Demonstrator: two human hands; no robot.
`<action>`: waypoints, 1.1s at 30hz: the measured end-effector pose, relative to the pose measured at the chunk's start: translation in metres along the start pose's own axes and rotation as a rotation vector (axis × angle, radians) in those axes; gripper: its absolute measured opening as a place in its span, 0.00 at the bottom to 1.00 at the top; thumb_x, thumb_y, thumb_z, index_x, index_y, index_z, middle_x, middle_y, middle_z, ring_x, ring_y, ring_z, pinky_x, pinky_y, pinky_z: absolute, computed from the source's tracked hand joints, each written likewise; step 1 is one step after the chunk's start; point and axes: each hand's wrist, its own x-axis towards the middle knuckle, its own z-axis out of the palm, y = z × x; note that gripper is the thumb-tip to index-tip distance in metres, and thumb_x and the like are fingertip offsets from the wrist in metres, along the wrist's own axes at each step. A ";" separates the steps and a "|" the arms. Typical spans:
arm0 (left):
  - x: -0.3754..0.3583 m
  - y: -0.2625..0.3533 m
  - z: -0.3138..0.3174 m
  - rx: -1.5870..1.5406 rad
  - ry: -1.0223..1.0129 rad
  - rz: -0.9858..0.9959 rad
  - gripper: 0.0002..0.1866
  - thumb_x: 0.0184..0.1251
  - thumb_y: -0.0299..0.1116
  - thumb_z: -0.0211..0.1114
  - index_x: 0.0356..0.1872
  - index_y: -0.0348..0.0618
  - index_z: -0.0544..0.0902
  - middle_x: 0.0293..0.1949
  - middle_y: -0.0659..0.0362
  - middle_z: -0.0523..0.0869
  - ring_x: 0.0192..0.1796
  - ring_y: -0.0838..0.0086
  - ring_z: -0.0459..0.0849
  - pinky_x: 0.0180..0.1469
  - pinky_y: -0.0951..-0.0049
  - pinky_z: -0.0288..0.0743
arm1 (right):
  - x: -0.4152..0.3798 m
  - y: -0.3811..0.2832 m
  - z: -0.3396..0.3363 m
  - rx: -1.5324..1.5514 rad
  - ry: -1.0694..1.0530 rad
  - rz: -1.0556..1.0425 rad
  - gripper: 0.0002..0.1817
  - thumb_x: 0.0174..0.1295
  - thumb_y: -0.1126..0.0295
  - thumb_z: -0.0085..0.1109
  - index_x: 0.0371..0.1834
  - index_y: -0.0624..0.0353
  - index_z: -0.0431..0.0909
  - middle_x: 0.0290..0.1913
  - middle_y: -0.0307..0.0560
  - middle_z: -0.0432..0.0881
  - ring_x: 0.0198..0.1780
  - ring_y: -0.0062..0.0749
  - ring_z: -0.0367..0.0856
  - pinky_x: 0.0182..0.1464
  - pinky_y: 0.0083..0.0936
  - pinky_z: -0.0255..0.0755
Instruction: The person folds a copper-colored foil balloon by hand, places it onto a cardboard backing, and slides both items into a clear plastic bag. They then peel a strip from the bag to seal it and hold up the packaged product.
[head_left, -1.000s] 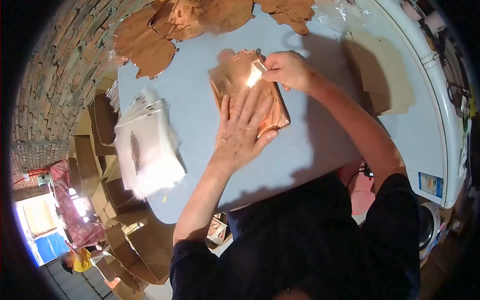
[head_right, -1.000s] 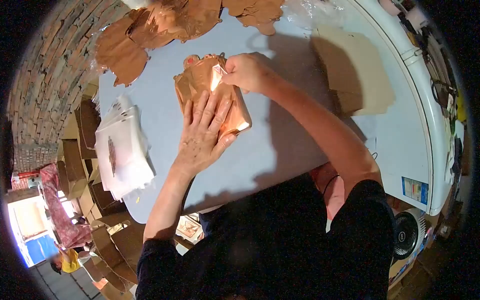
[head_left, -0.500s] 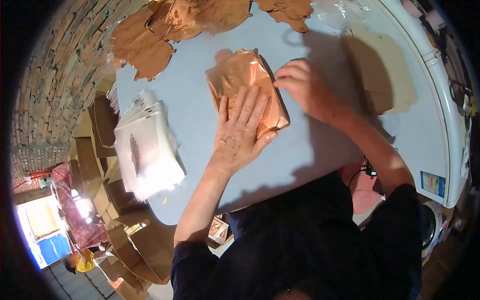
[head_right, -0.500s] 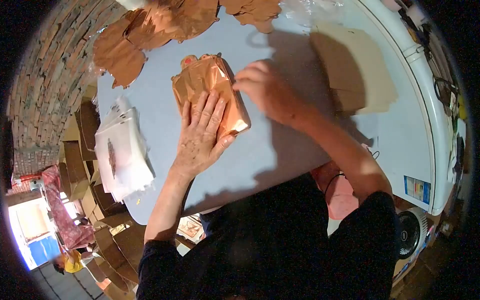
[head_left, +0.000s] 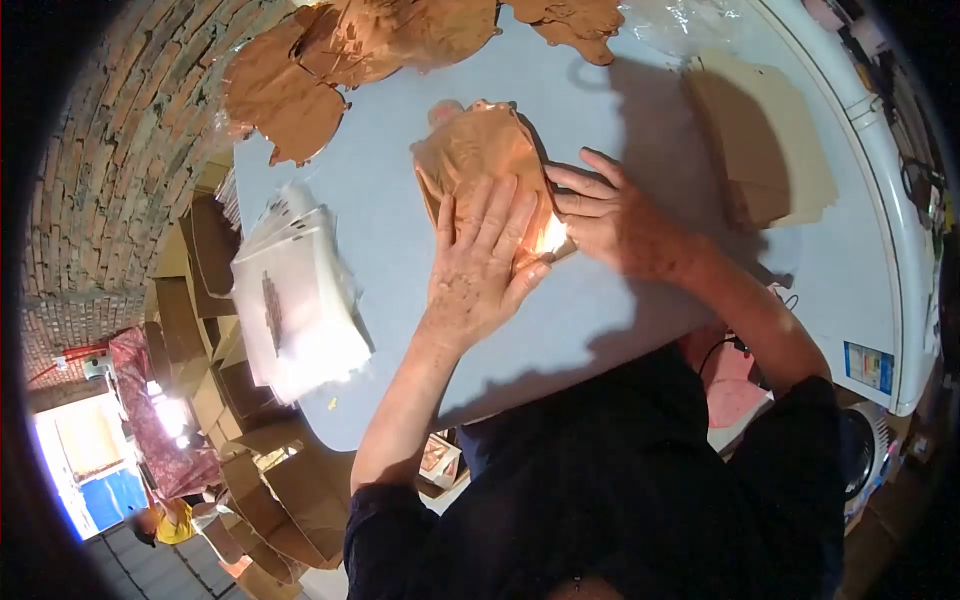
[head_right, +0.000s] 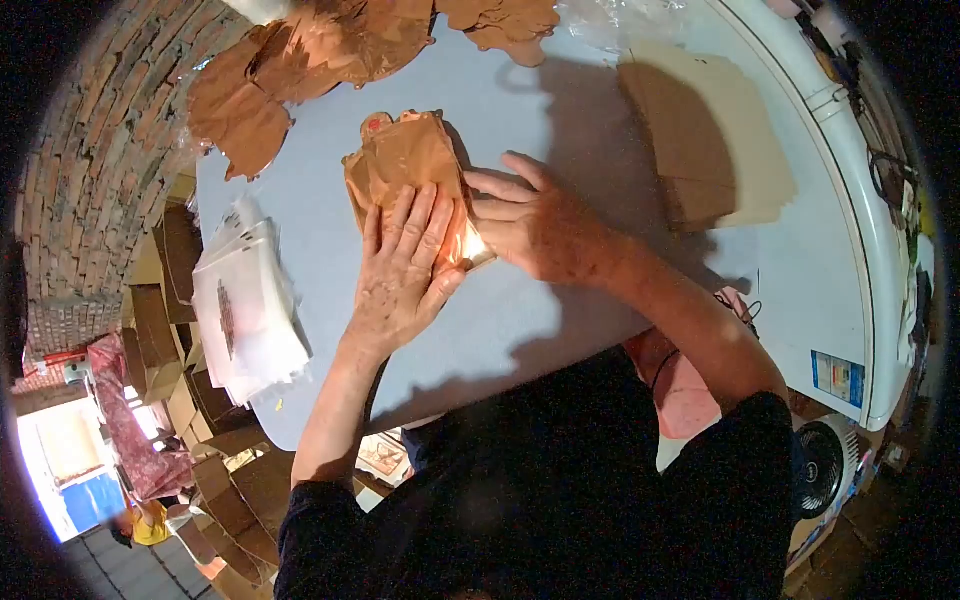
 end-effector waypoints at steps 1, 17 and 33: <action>0.000 0.000 0.000 0.003 -0.005 -0.005 0.40 0.82 0.59 0.51 0.85 0.46 0.59 0.86 0.51 0.58 0.88 0.53 0.51 0.86 0.41 0.38 | 0.000 0.000 0.000 0.006 -0.010 -0.001 0.13 0.61 0.67 0.62 0.47 0.60 0.86 0.61 0.44 0.85 0.76 0.41 0.72 0.79 0.49 0.58; 0.001 0.001 0.003 0.004 0.012 -0.022 0.39 0.80 0.60 0.55 0.84 0.53 0.63 0.85 0.55 0.59 0.87 0.56 0.53 0.86 0.41 0.39 | -0.004 -0.006 -0.005 0.092 0.071 0.069 0.15 0.60 0.72 0.58 0.48 0.64 0.85 0.58 0.45 0.83 0.70 0.49 0.74 0.74 0.46 0.67; 0.002 0.001 0.000 0.022 -0.002 -0.014 0.37 0.80 0.57 0.56 0.83 0.50 0.65 0.86 0.51 0.58 0.87 0.54 0.52 0.85 0.40 0.41 | 0.018 -0.007 0.009 0.700 0.295 0.494 0.11 0.67 0.75 0.63 0.49 0.67 0.76 0.35 0.54 0.88 0.49 0.54 0.84 0.58 0.45 0.72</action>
